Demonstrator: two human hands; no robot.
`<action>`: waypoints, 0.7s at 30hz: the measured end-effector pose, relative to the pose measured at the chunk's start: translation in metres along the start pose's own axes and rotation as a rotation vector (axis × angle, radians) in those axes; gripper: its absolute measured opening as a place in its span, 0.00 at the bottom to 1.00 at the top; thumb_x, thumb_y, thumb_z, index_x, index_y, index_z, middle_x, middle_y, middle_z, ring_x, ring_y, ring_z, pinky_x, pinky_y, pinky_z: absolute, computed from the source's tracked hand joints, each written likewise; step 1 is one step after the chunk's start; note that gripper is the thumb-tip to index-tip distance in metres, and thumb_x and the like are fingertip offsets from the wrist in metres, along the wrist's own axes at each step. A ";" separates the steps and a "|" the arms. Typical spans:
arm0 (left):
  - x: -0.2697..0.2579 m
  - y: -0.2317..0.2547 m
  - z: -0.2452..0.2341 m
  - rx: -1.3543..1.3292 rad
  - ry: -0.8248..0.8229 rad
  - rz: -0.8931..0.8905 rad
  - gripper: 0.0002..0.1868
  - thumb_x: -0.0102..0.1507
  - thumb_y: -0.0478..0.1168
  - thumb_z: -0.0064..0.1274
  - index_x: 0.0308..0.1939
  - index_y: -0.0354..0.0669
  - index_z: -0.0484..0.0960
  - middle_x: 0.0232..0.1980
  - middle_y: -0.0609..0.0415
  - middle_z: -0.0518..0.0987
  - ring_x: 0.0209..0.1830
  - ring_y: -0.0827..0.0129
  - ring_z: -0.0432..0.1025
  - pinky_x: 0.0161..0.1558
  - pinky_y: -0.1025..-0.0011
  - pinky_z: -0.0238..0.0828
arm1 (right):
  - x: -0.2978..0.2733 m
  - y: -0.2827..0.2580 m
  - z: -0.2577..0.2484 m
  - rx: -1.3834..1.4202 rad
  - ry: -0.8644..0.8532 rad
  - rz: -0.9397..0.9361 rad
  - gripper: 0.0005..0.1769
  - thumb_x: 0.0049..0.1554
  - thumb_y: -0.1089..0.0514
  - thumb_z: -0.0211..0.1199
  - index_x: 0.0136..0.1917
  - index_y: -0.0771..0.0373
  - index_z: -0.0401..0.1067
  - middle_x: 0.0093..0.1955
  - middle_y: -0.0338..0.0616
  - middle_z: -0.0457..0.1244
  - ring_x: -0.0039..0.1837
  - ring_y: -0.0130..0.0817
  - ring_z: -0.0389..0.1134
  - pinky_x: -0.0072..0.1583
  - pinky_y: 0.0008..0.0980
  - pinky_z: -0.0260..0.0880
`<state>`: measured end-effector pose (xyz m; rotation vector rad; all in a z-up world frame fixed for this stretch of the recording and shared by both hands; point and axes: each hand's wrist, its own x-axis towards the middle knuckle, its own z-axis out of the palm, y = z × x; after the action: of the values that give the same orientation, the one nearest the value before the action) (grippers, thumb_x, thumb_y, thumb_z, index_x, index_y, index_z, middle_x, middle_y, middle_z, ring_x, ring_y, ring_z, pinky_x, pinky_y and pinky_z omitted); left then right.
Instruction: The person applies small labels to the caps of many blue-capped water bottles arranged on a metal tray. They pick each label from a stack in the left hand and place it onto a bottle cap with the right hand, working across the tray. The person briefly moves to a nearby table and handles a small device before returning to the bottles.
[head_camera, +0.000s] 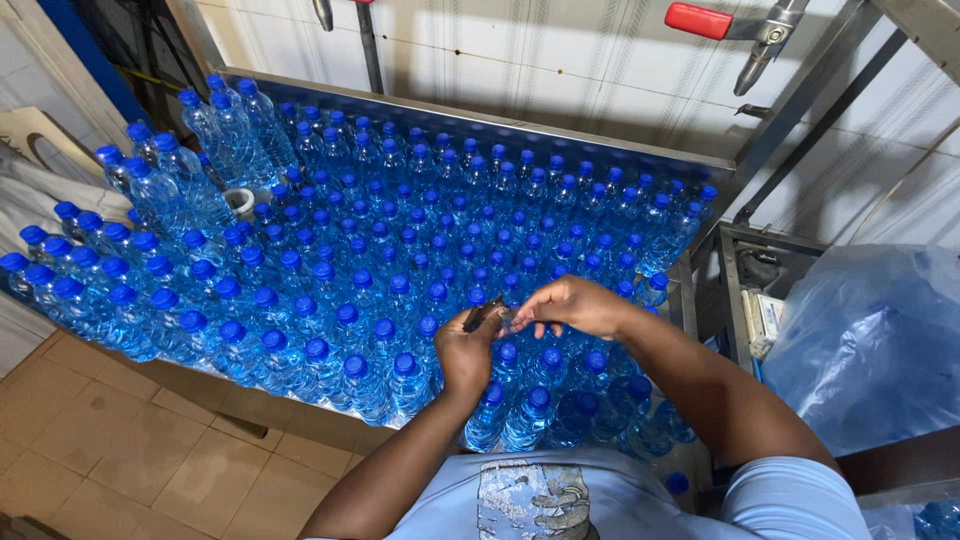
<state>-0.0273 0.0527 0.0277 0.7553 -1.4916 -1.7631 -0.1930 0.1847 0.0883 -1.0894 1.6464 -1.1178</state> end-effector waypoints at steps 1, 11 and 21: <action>0.000 0.000 -0.002 -0.001 0.003 -0.001 0.02 0.59 0.30 0.73 0.32 0.37 0.95 0.24 0.49 0.86 0.26 0.71 0.78 0.33 0.69 0.82 | 0.000 0.003 -0.001 -0.001 -0.003 0.001 0.14 0.68 0.65 0.62 0.63 0.72 0.82 0.57 0.64 0.77 0.45 0.37 0.77 0.40 0.24 0.75; 0.007 -0.008 -0.005 -0.255 0.006 -0.186 0.10 0.60 0.28 0.74 0.44 0.26 0.93 0.42 0.36 0.91 0.40 0.56 0.86 0.43 0.57 0.92 | 0.020 0.004 -0.020 -0.153 0.496 -0.030 0.11 0.64 0.65 0.70 0.60 0.65 0.84 0.43 0.57 0.77 0.32 0.31 0.75 0.31 0.21 0.69; 0.001 -0.007 -0.004 -0.288 -0.018 -0.239 0.12 0.60 0.28 0.74 0.47 0.25 0.92 0.45 0.34 0.90 0.45 0.55 0.86 0.43 0.59 0.92 | 0.062 0.044 -0.030 -0.968 0.235 0.194 0.09 0.60 0.51 0.72 0.54 0.46 0.88 0.50 0.34 0.79 0.59 0.48 0.80 0.63 0.46 0.79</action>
<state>-0.0258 0.0497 0.0198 0.7938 -1.1599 -2.1116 -0.2459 0.1416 0.0430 -1.3471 2.5194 -0.2765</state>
